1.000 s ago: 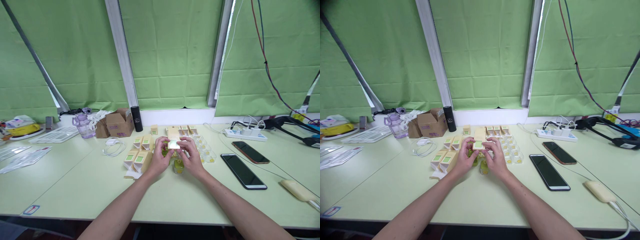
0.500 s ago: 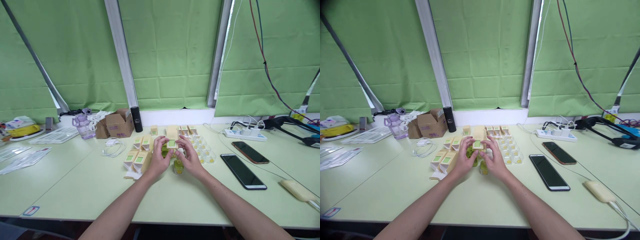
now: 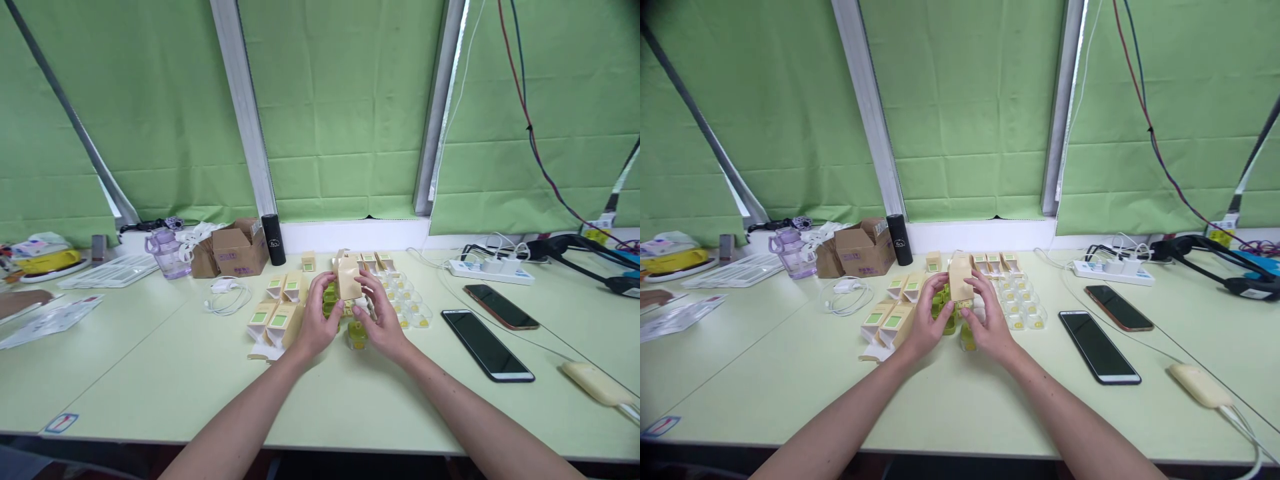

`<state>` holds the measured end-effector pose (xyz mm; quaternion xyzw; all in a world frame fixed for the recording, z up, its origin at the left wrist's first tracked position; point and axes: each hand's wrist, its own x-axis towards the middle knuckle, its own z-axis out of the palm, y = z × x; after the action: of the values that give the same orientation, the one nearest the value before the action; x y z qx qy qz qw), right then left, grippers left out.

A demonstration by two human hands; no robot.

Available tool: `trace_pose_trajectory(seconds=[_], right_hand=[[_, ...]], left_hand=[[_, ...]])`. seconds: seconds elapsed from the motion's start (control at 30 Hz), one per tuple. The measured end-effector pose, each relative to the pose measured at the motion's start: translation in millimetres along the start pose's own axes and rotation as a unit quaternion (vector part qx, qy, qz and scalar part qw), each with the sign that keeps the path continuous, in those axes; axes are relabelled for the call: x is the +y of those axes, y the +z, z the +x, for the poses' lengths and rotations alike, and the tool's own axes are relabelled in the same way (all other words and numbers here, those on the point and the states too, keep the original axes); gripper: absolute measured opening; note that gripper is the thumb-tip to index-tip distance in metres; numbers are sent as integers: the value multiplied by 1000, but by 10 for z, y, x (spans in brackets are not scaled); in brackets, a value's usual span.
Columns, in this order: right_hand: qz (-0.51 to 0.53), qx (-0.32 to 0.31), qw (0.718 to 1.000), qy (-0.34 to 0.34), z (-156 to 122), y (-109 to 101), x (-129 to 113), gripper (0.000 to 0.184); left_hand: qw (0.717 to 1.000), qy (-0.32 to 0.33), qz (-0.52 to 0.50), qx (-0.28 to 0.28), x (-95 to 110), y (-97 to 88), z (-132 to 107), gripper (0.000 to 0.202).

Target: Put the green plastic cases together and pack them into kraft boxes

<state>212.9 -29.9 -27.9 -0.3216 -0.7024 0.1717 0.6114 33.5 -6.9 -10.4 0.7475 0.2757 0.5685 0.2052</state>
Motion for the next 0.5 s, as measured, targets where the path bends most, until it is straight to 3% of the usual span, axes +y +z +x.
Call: trace_pose_trajectory(seconds=[0.2, 0.5], right_hand=[[-50, -11, 997, -58, 8, -23, -31, 50], [-113, -57, 982, -140, -10, -49, -122, 57]], left_hand=[[998, -44, -36, 20, 6, 10, 16, 48], [996, -51, 53, 56, -44, -33, 56, 44]])
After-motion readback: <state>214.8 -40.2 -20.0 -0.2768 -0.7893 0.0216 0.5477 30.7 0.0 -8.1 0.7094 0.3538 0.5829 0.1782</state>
